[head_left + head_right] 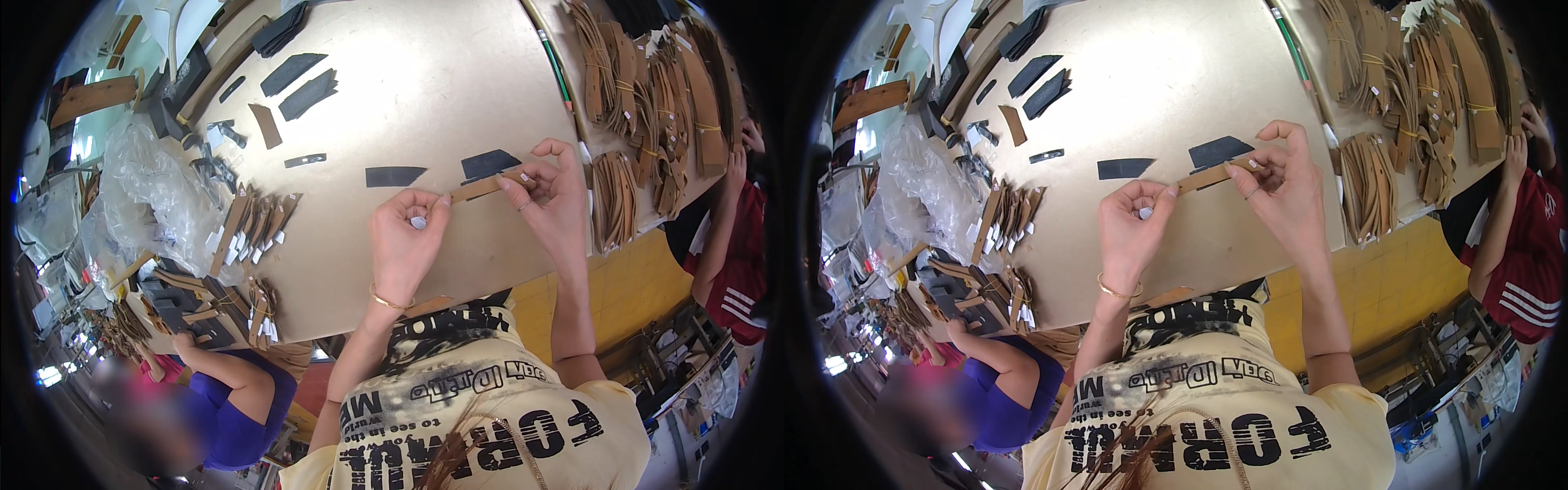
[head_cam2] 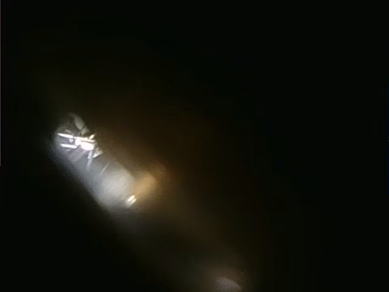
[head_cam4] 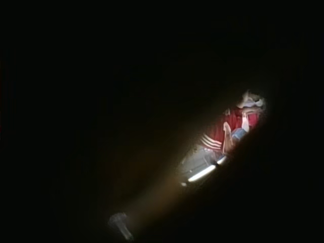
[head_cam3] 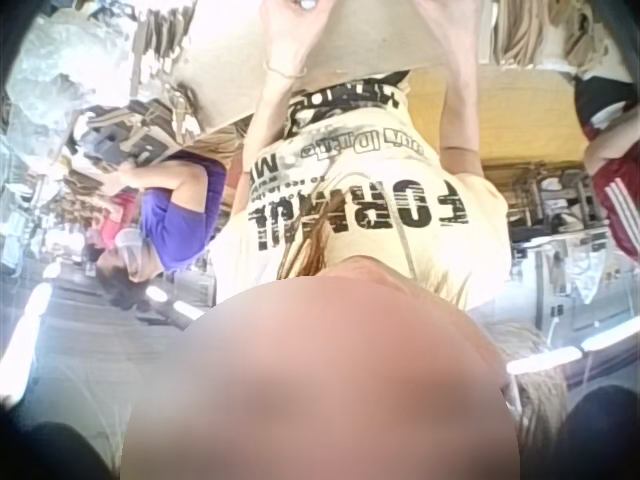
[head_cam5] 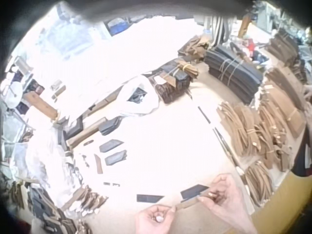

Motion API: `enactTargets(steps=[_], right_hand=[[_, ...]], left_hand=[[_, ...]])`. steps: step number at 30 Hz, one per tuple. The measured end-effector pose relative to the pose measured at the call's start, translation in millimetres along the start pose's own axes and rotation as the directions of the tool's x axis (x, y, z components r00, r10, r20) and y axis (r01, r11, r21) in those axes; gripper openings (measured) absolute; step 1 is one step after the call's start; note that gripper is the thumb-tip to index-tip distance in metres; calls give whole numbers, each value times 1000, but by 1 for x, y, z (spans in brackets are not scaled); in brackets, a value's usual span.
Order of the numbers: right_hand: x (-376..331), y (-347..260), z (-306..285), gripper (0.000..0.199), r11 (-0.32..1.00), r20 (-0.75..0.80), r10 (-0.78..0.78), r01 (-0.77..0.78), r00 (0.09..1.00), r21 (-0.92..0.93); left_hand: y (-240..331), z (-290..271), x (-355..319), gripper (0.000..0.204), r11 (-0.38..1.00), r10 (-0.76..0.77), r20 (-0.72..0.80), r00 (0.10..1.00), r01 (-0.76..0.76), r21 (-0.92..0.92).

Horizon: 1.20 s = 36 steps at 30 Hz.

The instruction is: The person repeatedly picks small black and tan leather pieces from a table, aligns them, and places them into a growing stack. The person also handles a plastic bag and a rubber band, then bundles the stack and places it on the table.

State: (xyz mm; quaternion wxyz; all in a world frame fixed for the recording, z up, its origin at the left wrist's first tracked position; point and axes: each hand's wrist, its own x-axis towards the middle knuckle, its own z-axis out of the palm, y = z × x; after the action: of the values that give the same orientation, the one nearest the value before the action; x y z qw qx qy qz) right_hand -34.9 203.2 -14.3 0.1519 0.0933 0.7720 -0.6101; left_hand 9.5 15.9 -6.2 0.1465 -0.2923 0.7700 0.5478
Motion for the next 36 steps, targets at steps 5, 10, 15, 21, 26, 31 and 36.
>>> enactTargets(steps=[5,10,15,21,26,31,36], right_hand=[[0,1,1,44,1000,1,-5,5,1000,-8],[1,1,0,43,1000,7,19,-19,1000,-7],[1,2,1,43,1000,7,0,1,1000,-8],[0,2,2,41,999,7,-13,13,1000,30],[-2,1,3,41,998,22,-28,30,999,-59],[-4,0,4,41,991,-6,-67,66,998,-115],[-4,-2,6,41,993,-29,-36,32,999,-113]], left_hand=[[0,0,0,18,1000,-18,5,1000,18,-17],[-1,2,0,17,999,14,-12,1000,-14,-34],[-1,3,0,18,999,15,-24,1000,-16,-36],[2,5,-2,19,999,30,-48,998,-30,-12],[3,5,-2,20,999,34,-62,997,-35,-5],[1,7,-1,20,999,45,-69,997,-46,-2],[0,7,-1,20,999,48,-74,996,-48,6]])
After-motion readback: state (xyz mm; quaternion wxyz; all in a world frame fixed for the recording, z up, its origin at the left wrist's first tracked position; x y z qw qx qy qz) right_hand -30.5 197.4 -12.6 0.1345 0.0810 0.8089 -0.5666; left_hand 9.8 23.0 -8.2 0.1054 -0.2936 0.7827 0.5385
